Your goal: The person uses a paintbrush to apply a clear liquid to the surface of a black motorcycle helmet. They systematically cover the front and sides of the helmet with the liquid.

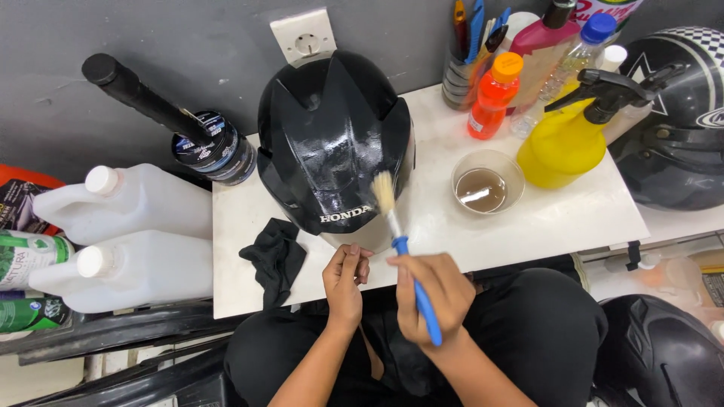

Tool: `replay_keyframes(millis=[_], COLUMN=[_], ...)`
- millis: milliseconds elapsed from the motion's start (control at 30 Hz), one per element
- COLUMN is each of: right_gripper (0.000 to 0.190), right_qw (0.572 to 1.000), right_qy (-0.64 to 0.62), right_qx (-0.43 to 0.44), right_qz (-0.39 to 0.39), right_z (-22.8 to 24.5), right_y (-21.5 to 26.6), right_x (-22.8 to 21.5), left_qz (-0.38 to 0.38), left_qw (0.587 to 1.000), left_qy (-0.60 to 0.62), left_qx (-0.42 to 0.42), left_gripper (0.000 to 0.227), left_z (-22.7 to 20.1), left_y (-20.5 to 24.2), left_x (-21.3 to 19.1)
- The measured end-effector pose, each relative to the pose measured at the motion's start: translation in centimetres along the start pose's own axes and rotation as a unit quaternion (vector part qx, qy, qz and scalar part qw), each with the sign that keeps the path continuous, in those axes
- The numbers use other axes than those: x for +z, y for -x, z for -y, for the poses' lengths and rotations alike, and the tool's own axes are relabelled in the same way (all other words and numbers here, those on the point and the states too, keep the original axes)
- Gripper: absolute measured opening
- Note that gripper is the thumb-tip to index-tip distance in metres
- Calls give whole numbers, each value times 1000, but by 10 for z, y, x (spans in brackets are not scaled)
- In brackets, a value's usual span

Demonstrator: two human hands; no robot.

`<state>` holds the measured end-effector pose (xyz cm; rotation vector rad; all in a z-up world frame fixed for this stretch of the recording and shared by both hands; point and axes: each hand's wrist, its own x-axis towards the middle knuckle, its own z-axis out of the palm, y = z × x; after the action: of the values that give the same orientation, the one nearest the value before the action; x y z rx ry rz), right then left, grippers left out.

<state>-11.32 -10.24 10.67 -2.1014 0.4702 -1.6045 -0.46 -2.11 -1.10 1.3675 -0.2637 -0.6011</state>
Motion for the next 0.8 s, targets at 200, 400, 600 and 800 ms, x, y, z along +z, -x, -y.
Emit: replay_keyframes(millis=[200,400,600,800], right_gripper=[21,18,21,20], right_qw=[998,999,997,1000], right_qy=[-16,-27,-24,3], right_qx=[11,2,31,21], right_qz=[-67,-46,-67,-15], right_z=[-33,-10,-41,-19], right_y=[-10,11,-6,16], right_x=[7,4,19,7], left_qz=[-18,-11,-8,41], left_qw=[997,997,996,998], left_qy=[-66,-68,-76,-10], left_qx=[23,27,42,55], left_gripper=[37,36,37,33], left_z=[8,4,2,1], left_y=[-3,2,2,5], left_x=[0,4,5,3])
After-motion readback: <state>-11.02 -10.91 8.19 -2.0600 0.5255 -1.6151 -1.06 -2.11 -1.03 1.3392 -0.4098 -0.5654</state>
